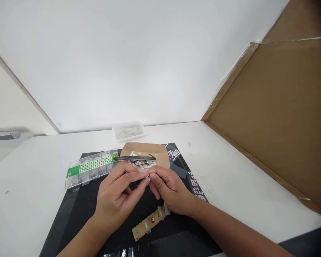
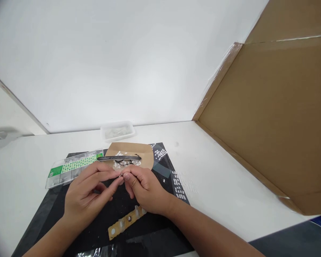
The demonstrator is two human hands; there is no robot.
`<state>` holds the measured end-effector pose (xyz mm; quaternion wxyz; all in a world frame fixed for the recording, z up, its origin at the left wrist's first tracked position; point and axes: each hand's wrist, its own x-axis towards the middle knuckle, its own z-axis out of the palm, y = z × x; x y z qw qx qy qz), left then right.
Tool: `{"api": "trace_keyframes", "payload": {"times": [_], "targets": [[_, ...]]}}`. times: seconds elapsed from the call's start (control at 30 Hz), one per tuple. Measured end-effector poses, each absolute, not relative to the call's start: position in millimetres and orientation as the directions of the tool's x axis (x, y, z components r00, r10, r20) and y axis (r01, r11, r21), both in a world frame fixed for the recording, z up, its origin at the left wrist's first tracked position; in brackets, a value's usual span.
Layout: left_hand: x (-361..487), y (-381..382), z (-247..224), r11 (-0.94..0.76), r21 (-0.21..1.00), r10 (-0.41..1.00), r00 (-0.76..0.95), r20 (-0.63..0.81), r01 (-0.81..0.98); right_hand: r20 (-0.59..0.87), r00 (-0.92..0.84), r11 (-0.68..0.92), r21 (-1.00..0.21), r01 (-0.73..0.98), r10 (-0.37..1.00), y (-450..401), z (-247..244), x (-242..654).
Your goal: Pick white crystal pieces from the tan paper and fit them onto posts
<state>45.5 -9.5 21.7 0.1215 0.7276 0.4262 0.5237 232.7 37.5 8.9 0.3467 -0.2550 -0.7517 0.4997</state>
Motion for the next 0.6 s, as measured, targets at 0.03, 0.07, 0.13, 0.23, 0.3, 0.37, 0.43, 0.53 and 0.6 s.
{"api": "trace_keyframes", "payload": {"times": [0.03,0.07,0.13,0.23,0.3,0.37,0.43,0.53,0.6], "targets": [[45.4,-9.4,21.7,-0.608,0.623,0.747,0.089,0.659,0.492,0.264,-0.63,0.369,-0.929,0.039,0.731,37.6,8.9,232.8],[45.2,-9.2,21.7,-0.61,0.622,0.746,0.09,0.66,0.491,0.261,-0.63,0.368,-0.929,0.042,0.732,37.6,9.0,232.8],[44.8,-8.9,21.5,-0.614,0.624,0.744,0.092,0.662,0.484,0.259,-0.626,0.365,-0.93,0.045,0.736,37.5,9.2,232.5],[44.2,-9.0,20.5,-0.614,0.643,0.751,0.087,0.655,0.459,0.262,-0.616,0.362,-0.931,0.04,0.743,36.9,9.1,231.8],[43.6,-9.4,19.6,-0.601,0.67,0.765,0.072,0.64,0.437,0.267,-0.61,0.359,-0.933,0.031,0.746,36.6,8.9,231.3],[43.1,-9.6,18.6,-0.577,0.708,0.786,0.042,0.617,0.407,0.272,-0.603,0.349,-0.937,0.011,0.75,36.7,8.8,230.8],[42.4,-9.1,17.8,-0.539,0.751,0.81,-0.009,0.586,0.381,0.268,-0.597,0.318,-0.948,-0.024,0.756,37.0,9.1,230.4],[40.7,-6.2,17.4,-0.459,0.792,0.837,-0.102,0.537,0.403,0.234,-0.601,0.232,-0.969,-0.084,0.764,37.7,10.0,229.9],[38.6,-2.9,17.2,-0.404,0.789,0.841,-0.15,0.519,0.463,0.204,-0.613,0.171,-0.979,-0.112,0.763,38.2,10.5,229.6]]}}
